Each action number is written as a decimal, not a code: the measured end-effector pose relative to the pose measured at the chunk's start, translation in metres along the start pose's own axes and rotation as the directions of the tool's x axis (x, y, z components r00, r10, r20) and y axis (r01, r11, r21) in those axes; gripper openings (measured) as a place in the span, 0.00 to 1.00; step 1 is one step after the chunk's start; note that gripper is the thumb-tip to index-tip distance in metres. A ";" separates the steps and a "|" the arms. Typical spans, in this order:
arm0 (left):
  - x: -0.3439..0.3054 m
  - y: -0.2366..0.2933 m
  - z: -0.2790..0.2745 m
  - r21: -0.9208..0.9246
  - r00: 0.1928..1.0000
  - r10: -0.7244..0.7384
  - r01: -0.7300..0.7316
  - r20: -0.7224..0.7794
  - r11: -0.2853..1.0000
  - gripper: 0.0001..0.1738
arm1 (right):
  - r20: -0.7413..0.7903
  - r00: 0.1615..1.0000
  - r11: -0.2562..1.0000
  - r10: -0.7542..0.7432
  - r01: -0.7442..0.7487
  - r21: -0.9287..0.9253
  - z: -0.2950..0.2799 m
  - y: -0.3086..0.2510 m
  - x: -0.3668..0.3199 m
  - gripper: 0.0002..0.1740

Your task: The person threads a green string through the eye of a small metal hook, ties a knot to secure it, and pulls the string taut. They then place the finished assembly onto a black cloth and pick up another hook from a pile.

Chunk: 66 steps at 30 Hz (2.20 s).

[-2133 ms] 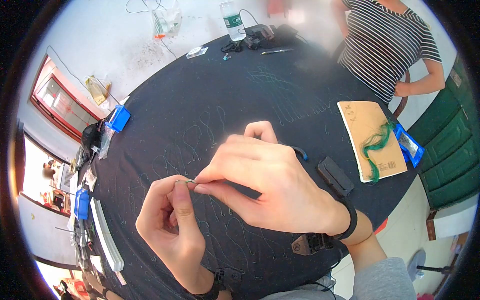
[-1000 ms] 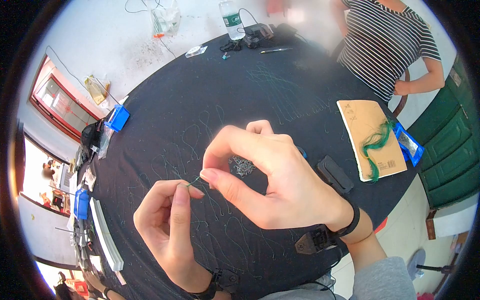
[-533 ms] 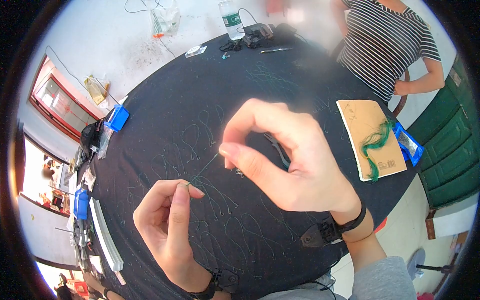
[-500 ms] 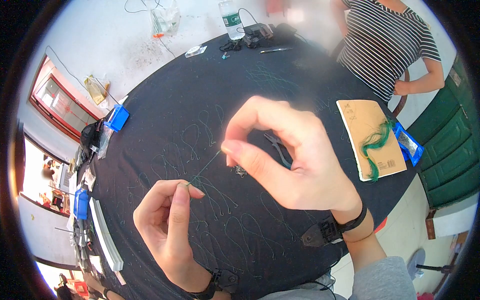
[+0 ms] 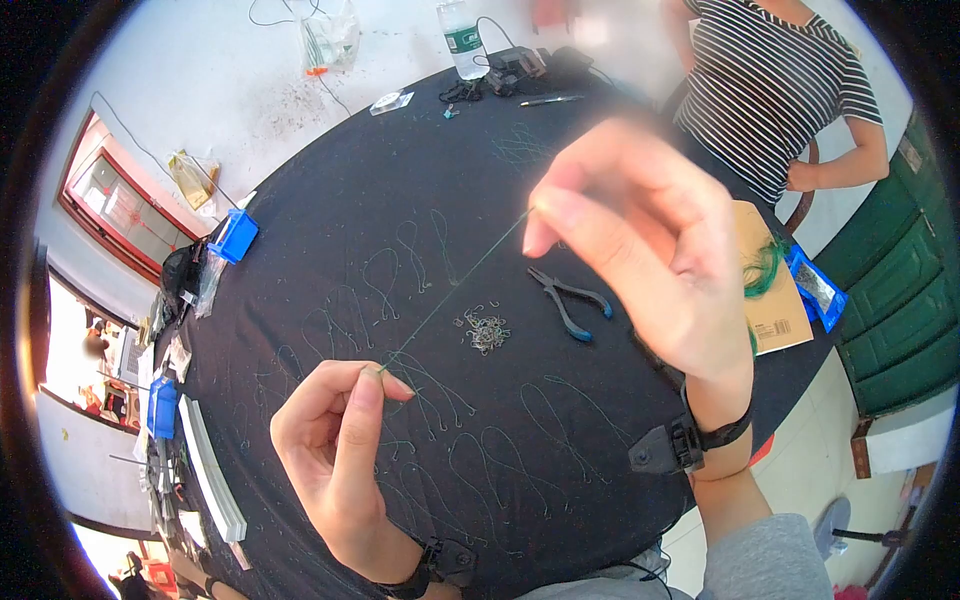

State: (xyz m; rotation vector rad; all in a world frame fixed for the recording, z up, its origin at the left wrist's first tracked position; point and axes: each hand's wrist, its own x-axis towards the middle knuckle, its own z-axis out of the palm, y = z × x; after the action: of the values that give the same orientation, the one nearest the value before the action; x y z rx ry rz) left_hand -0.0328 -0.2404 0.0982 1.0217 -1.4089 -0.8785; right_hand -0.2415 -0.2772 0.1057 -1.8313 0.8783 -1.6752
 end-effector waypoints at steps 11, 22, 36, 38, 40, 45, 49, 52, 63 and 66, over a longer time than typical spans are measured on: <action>0.000 0.001 -0.002 0.004 1.000 -0.029 0.029 0.002 1.000 0.05 | -0.116 0.990 0.996 -0.076 0.082 0.043 -0.038 0.009 0.005 0.08; -0.001 0.000 -0.003 -0.002 0.998 -0.051 0.051 0.025 0.999 0.05 | -0.233 0.961 0.989 -0.149 0.141 -0.047 -0.055 0.010 0.008 0.09; 0.003 -0.007 -0.009 0.078 0.986 -0.053 0.041 0.161 0.996 0.03 | -0.233 0.963 0.986 -0.138 0.113 -0.120 -0.068 0.008 0.006 0.09; 0.003 -0.009 -0.010 0.075 0.986 -0.034 0.022 0.164 0.997 0.03 | -0.234 0.962 0.985 -0.141 0.112 -0.132 -0.069 0.008 0.006 0.09; 0.003 -0.010 -0.011 0.082 0.985 -0.015 0.001 0.170 0.997 0.03 | -0.241 0.960 0.983 -0.144 0.112 -0.144 -0.071 0.008 0.006 0.09; 0.004 -0.011 -0.014 0.100 0.980 0.010 -0.031 0.200 0.995 0.04 | -0.236 0.959 0.981 -0.155 0.120 -0.154 -0.077 0.011 0.006 0.09; 0.004 -0.015 -0.015 0.099 0.972 0.060 -0.084 0.227 0.992 0.06 | -0.245 0.958 0.981 -0.151 0.114 -0.158 -0.078 0.010 0.005 0.09; 0.004 -0.012 -0.015 0.075 0.973 0.042 -0.061 0.227 0.995 0.05 | -0.238 0.959 0.979 -0.152 0.114 -0.168 -0.079 0.009 0.005 0.09; 0.004 -0.013 -0.015 0.021 0.973 0.037 -0.043 0.226 0.999 0.05 | -0.245 0.957 0.979 -0.154 0.113 -0.173 -0.086 0.011 0.005 0.09; 0.004 -0.014 -0.015 0.029 0.974 0.041 -0.049 0.224 0.998 0.05 | -0.238 0.959 0.981 -0.153 0.117 -0.155 -0.086 0.010 0.004 0.09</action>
State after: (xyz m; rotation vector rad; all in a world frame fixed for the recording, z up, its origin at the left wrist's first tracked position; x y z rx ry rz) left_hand -0.0162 -0.2479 0.0883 0.9343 -1.6349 -0.9619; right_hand -0.3277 -0.2820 0.1114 -1.8342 1.0157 -2.0085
